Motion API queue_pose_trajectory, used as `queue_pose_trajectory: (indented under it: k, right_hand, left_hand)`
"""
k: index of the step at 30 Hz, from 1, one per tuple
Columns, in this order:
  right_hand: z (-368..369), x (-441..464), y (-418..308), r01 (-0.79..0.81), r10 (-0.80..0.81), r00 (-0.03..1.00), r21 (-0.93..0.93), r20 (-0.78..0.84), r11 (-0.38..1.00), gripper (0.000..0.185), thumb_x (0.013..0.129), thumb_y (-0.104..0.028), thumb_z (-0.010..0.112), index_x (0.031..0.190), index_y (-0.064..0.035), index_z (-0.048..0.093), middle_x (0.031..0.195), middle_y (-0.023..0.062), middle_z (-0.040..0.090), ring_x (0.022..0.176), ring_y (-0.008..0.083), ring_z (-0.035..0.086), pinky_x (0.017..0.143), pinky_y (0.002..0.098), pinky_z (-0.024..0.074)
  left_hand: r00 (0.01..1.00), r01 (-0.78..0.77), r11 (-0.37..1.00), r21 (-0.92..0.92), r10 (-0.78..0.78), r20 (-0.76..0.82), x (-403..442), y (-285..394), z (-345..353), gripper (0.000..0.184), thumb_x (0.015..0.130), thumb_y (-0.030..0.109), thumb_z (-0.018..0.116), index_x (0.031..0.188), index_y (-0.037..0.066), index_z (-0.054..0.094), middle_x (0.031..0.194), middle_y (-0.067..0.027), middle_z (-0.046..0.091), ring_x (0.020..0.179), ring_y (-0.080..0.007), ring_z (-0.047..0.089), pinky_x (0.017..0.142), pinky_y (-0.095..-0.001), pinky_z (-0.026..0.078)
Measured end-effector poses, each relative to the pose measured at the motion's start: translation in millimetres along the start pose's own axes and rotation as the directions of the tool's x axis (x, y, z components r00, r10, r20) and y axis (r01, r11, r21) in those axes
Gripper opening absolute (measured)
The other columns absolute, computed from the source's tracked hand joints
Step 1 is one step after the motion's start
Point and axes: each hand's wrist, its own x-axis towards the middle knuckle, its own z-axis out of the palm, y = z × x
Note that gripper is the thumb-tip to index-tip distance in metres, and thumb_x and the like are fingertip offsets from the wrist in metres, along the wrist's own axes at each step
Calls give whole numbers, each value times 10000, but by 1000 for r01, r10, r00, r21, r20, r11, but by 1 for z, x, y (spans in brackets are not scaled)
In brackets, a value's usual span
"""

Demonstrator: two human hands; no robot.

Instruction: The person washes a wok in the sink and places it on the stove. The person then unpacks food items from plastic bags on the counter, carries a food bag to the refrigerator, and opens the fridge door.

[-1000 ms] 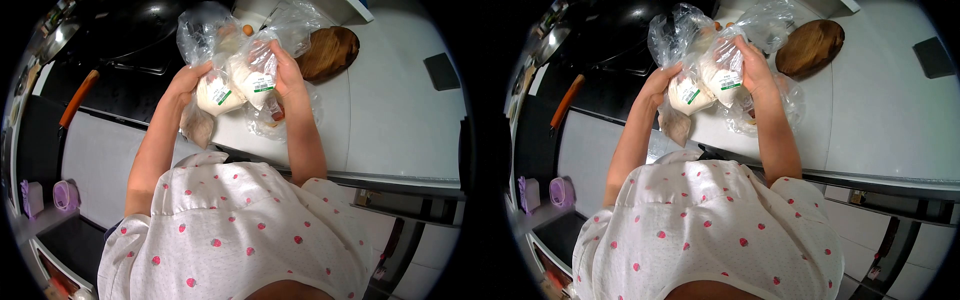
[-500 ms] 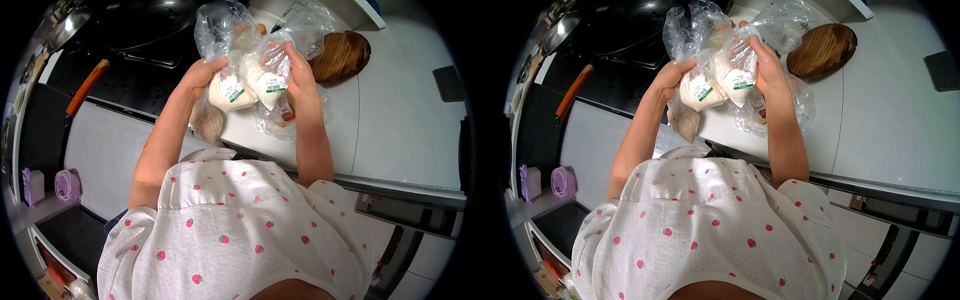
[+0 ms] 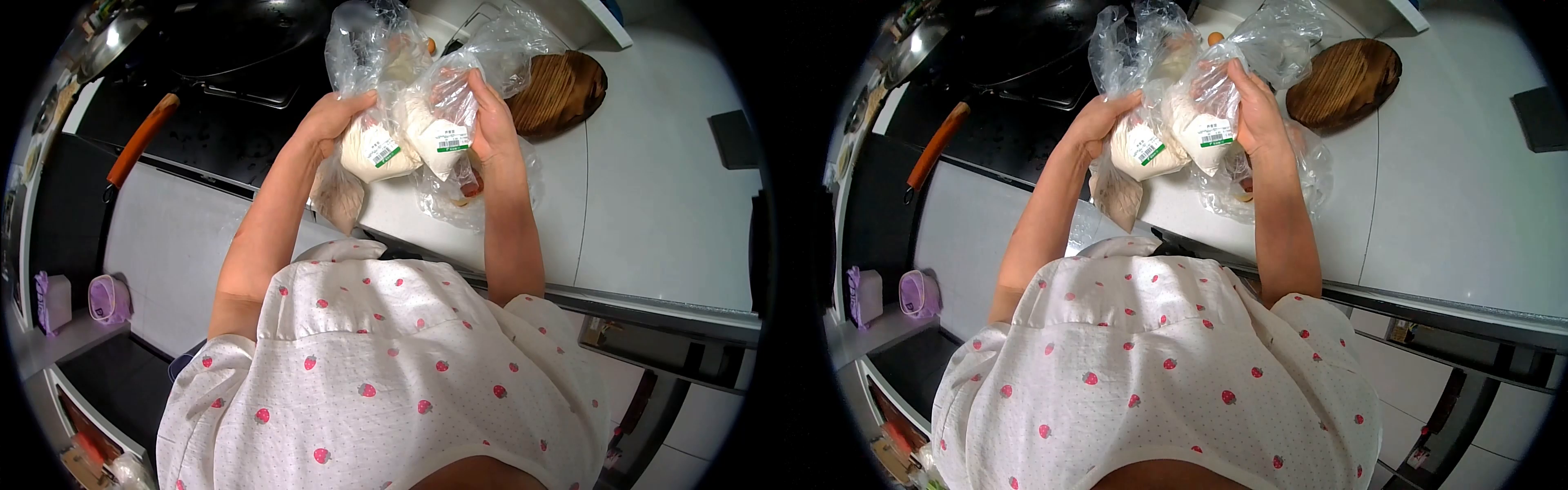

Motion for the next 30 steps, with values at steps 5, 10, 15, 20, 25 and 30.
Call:
queue_pose_trajectory:
  k: [5, 10, 15, 20, 25, 30]
  right_hand:
    - [2, -1, -1, 6, -7, 1000, -26, -12, 1000, 363, 916, -254, 416, 1047, 69, 518, 898, 149, 601, 772, 218, 615, 685, 334, 526]
    - [1, -2, -1, 1, -1, 1000, -19, 2, 1000, 367, 916, -257, 414, 1047, 70, 518, 898, 152, 602, 777, 218, 613, 696, 335, 523]
    - [1, -2, -2, 3, -2, 1000, -38, 12, 999, 356, 914, -247, 422, 1045, 70, 519, 910, 153, 599, 788, 219, 610, 717, 333, 517]
    - [-1, -1, -2, 5, -5, 1000, -34, -12, 999, 322, 903, -218, 452, 1049, 62, 517, 928, 142, 598, 807, 210, 606, 734, 334, 510]
    - [5, -1, -3, 24, -31, 995, -75, -99, 997, 302, 898, -211, 464, 1036, 52, 521, 935, 130, 599, 799, 201, 605, 737, 329, 507]
    - [4, 1, -3, 22, -28, 997, -84, -73, 996, 286, 894, -200, 471, 1028, 47, 525, 936, 126, 600, 801, 199, 605, 739, 326, 504]
  left_hand:
    - [1000, -1, 1000, 16, 2, -28, -3, 2, 4, 337, 812, 156, 583, 1070, -44, 498, 941, -137, 601, 806, -197, 613, 706, -324, 516]
    - [998, 22, 999, 32, -20, -55, -5, 4, 8, 337, 814, 165, 582, 1071, -40, 504, 951, -137, 602, 804, -198, 614, 713, -319, 510]
    - [999, 17, 999, 30, -16, -43, -5, 4, 7, 342, 813, 165, 582, 1071, -44, 500, 952, -141, 600, 807, -201, 615, 711, -321, 515]
    - [1000, 6, 1000, 4, -6, -25, -1, 2, 4, 339, 818, 161, 574, 1065, -56, 492, 945, -154, 595, 817, -211, 618, 709, -332, 530]
    - [999, 7, 1000, -2, -7, -36, 0, 1, 4, 331, 819, 162, 572, 1056, -57, 495, 939, -151, 596, 808, -207, 618, 708, -333, 531]
    - [999, -14, 1000, -6, 14, -42, -2, 2, 5, 325, 822, 165, 569, 1049, -57, 497, 926, -145, 597, 791, -201, 619, 699, -329, 532]
